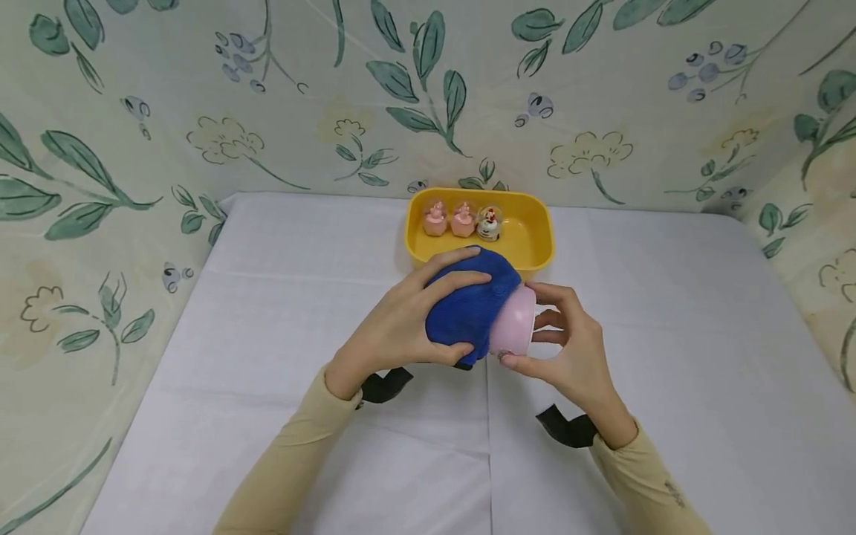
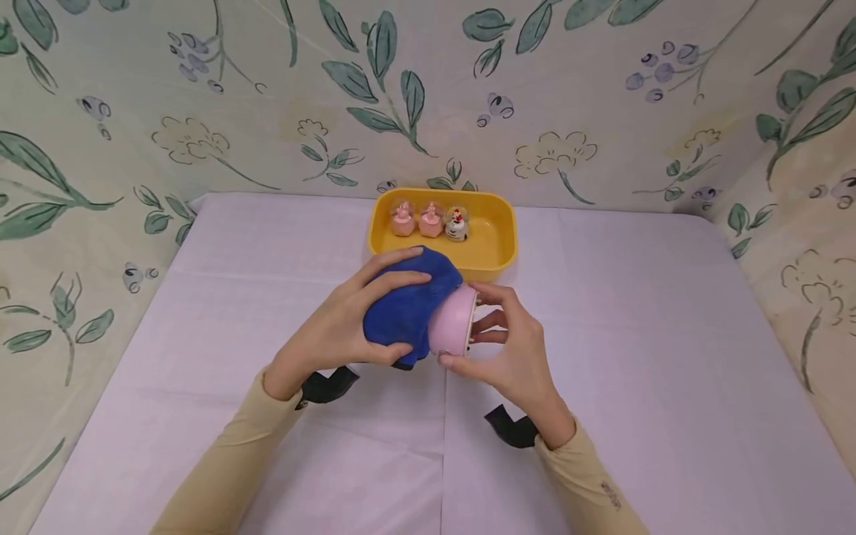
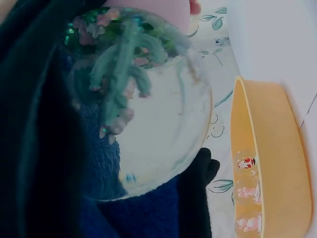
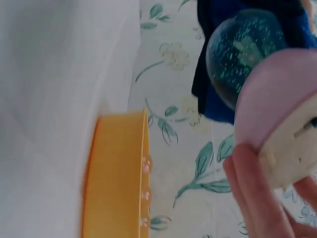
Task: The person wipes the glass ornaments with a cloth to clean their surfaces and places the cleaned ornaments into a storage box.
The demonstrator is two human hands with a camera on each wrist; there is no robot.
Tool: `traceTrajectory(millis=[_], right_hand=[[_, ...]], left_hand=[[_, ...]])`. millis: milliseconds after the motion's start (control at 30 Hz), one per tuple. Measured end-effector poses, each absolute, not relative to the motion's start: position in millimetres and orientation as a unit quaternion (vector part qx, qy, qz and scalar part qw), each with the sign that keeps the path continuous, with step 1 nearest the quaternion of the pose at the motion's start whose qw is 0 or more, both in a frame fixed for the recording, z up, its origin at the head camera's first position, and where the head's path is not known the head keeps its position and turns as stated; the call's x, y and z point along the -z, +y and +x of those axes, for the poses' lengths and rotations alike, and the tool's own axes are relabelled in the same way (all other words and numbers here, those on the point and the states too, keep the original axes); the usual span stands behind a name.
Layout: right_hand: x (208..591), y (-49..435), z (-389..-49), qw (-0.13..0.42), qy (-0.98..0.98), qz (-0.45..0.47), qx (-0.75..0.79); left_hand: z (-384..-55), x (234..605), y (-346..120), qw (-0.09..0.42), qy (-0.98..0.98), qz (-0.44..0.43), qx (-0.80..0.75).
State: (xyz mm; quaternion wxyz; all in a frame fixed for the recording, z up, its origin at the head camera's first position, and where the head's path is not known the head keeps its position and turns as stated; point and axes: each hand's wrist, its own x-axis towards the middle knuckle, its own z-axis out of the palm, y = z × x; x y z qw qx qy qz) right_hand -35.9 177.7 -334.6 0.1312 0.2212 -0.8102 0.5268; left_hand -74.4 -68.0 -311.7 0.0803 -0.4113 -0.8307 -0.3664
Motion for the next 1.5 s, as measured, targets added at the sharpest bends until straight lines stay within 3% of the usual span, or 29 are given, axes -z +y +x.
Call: traceTrajectory(millis=[167,333,433,600,833,967,1267,1400,1500], right_hand=[[330,172,-31,0.045,-0.807,0.115,-0.577],[326,174,-30,0.025,-0.821,0.171,-0.544],[326,176,-31,0.046,-0.831,0.241,-0.499],[327,179,-37,0.131,-0.841,0.313,-0.421],[332,178,-40,0.169,-0.807,0.320,-0.466],[336,174,-38,0.136,-0.791,0.273,-0.531],[331,167,-31,-0.035,-0.781,0.081,-0.618],[330,171,-31,-0.047,-0.789,0.138,-0.597],[331,175,-31,-0.016,-0.805,0.218,-0.551]], left_hand=[[-74,312,-69,0.077,-0.830,-0.410,0.370],[-75,312,-73,0.066,-0.824,-0.397,0.398],[-77,311,-77,0.057,-0.817,-0.394,0.417],[-79,309,-81,0.039,-0.795,-0.415,0.440],[-77,309,-80,0.031,-0.794,-0.417,0.441],[-76,309,-79,0.034,-0.800,-0.418,0.429],[-76,313,-79,0.030,-0.802,-0.423,0.421],[-78,314,-81,0.021,-0.795,-0.415,0.442],[-80,314,-83,0.019,-0.786,-0.417,0.456]])
